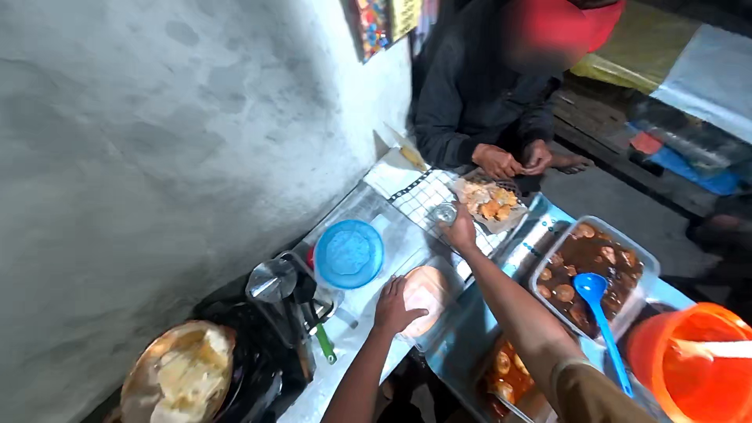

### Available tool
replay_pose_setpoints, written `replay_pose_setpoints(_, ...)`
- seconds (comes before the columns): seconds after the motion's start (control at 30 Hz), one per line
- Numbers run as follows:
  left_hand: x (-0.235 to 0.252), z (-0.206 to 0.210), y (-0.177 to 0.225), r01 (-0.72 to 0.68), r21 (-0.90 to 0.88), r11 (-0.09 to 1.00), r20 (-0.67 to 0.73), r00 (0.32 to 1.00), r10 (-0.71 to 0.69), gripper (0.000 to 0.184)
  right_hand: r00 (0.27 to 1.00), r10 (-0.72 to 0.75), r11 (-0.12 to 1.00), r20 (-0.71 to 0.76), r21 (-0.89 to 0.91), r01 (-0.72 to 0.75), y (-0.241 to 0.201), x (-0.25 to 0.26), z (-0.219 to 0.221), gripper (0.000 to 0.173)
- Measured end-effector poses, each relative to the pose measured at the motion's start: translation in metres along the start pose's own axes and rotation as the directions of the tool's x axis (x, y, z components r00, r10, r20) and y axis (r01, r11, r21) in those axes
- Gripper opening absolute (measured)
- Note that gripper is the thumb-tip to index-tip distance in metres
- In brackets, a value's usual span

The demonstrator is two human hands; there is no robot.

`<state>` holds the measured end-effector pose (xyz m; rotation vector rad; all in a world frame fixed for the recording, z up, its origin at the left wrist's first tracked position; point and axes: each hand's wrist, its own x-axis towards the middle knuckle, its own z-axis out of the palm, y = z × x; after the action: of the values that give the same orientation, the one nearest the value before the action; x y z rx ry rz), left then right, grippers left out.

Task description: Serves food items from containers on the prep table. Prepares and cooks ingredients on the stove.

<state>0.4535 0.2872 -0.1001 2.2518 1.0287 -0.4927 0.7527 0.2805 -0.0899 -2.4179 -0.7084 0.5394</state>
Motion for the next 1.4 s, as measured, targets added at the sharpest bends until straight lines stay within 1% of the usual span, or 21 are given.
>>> replay_pose_setpoints(0.07, -0.006, -0.003, 0.003, -0.006, -0.13, 0.991, -0.021, 1.0, 0.004, 0.114, 1.0, -0.02, 1.0, 0.01, -0.006, 0.02, 0.009, -0.003, -0.001, 0.094)
replay_pose_setpoints(0.13, -0.013, -0.003, -0.002, -0.064, -0.286, 0.956, -0.138, 0.99, 0.025, 0.096, 0.997, -0.075, 0.997, 0.02, 0.025, 0.075, 0.003, -0.012, -0.001, 0.108)
replay_pose_setpoints(0.17, -0.019, -0.002, -0.005, -0.113, -0.325, 0.939, -0.209, 0.977, 0.046, 0.088, 0.994, -0.108, 0.993, 0.015, 0.044, 0.107, -0.004, -0.021, -0.004, 0.107)
replay_pose_setpoints(0.3, -0.068, 0.004, -0.009, -0.242, -0.391, 0.888, -0.466, 0.884, 0.036, 0.065, 0.98, -0.19, 0.979, -0.054, 0.061, 0.194, -0.015, -0.065, -0.023, 0.077)
replay_pose_setpoints(0.37, -0.104, 0.021, -0.014, -0.252, -0.466, 0.848, -0.514, 0.857, -0.028, 0.053, 0.938, -0.318, 0.939, -0.137, 0.09, 0.331, -0.028, -0.106, -0.03, 0.057)
replay_pose_setpoints(0.43, -0.144, 0.046, -0.022, -0.216, -0.539, 0.814, -0.486, 0.869, -0.091, 0.045, 0.88, -0.452, 0.871, -0.144, 0.143, 0.471, -0.047, -0.155, -0.033, 0.044)
replay_pose_setpoints(0.5, -0.182, 0.074, -0.034, -0.165, -0.588, 0.792, -0.422, 0.898, -0.127, 0.042, 0.811, -0.584, 0.782, -0.04, 0.241, 0.575, -0.067, -0.206, -0.017, 0.032)
replay_pose_setpoints(0.57, -0.215, 0.101, -0.048, -0.117, -0.616, 0.779, -0.342, 0.93, -0.131, 0.041, 0.704, -0.675, 0.727, 0.221, 0.363, 0.583, -0.085, -0.253, 0.016, 0.027)
replay_pose_setpoints(0.63, -0.243, 0.124, -0.061, -0.087, -0.655, 0.75, -0.329, 0.927, -0.179, 0.038, 0.549, -0.649, 0.758, 0.526, 0.39, 0.523, -0.098, -0.284, 0.064, 0.031)
replay_pose_setpoints(0.67, -0.254, 0.13, -0.066, -0.068, -0.71, 0.701, -0.335, 0.908, -0.251, 0.038, 0.521, -0.607, 0.787, 0.6, 0.362, 0.5, -0.102, -0.297, 0.089, 0.034)
replay_pose_setpoints(0.7, -0.263, 0.132, -0.07, -0.034, -0.791, 0.611, -0.313, 0.88, -0.358, 0.039, 0.535, -0.58, 0.803, 0.614, 0.321, 0.501, -0.108, -0.309, 0.11, 0.036)
replay_pose_setpoints(0.77, -0.273, 0.119, -0.082, 0.028, -0.949, 0.315, -0.173, 0.786, -0.593, 0.044, 0.579, -0.581, 0.795, 0.572, 0.247, 0.554, -0.13, -0.331, 0.134, 0.037)
replay_pose_setpoints(0.83, -0.274, 0.101, -0.097, -0.055, -0.997, 0.054, -0.077, 0.663, -0.745, 0.048, 0.552, -0.623, 0.743, 0.554, 0.198, 0.64, -0.156, -0.35, 0.143, 0.035)
replay_pose_setpoints(0.9, -0.27, 0.079, -0.114, -0.178, -0.982, -0.066, -0.054, 0.595, -0.802, 0.054, 0.499, -0.597, 0.716, 0.628, 0.137, 0.685, -0.182, -0.362, 0.152, 0.034)
replay_pose_setpoints(1.0, -0.259, 0.044, -0.131, -0.257, -0.937, -0.238, 0.023, 0.632, -0.774, 0.059, 0.48, -0.347, 0.742, 0.806, -0.077, 0.666, -0.215, -0.369, 0.175, 0.05)
replay_pose_setpoints(1.07, -0.251, 0.03, -0.14, -0.274, -0.916, -0.293, 0.046, 0.654, -0.755, 0.044, 0.488, -0.221, 0.736, 0.844, -0.184, 0.651, -0.23, -0.373, 0.188, 0.056)
replay_pose_setpoints(1.2, -0.255, 0.019, -0.151, -0.364, -0.866, -0.343, 0.055, 0.612, -0.789, 0.026, 0.497, -0.202, 0.774, 0.844, -0.174, 0.609, -0.237, -0.377, 0.206, 0.068)
replay_pose_setpoints(1.27, -0.261, 0.014, -0.152, -0.396, -0.847, -0.355, 0.053, 0.601, -0.797, 0.024, 0.534, -0.181, 0.887, 0.826, -0.098, 0.452, -0.232, -0.376, 0.218, 0.069)
replay_pose_setpoints(1.33, -0.266, 0.008, -0.15, -0.415, -0.83, -0.372, 0.052, 0.607, -0.793, 0.024, 0.57, -0.091, 0.985, 0.817, -0.011, 0.173, -0.224, -0.376, 0.228, 0.063)
replay_pose_setpoints(1.37, -0.267, 0.005, -0.149, -0.423, -0.824, -0.376, 0.05, 0.607, -0.793, 0.024, 0.579, -0.057, 0.997, 0.813, 0.021, 0.067, -0.221, -0.378, 0.231, 0.062)
replay_pose_setpoints(1.4, -0.268, 0.003, -0.148, -0.427, -0.823, -0.374, 0.046, 0.606, -0.794, 0.024, 0.594, -0.049, 0.999, 0.803, 0.04, 0.029, -0.22, -0.38, 0.232, 0.063)
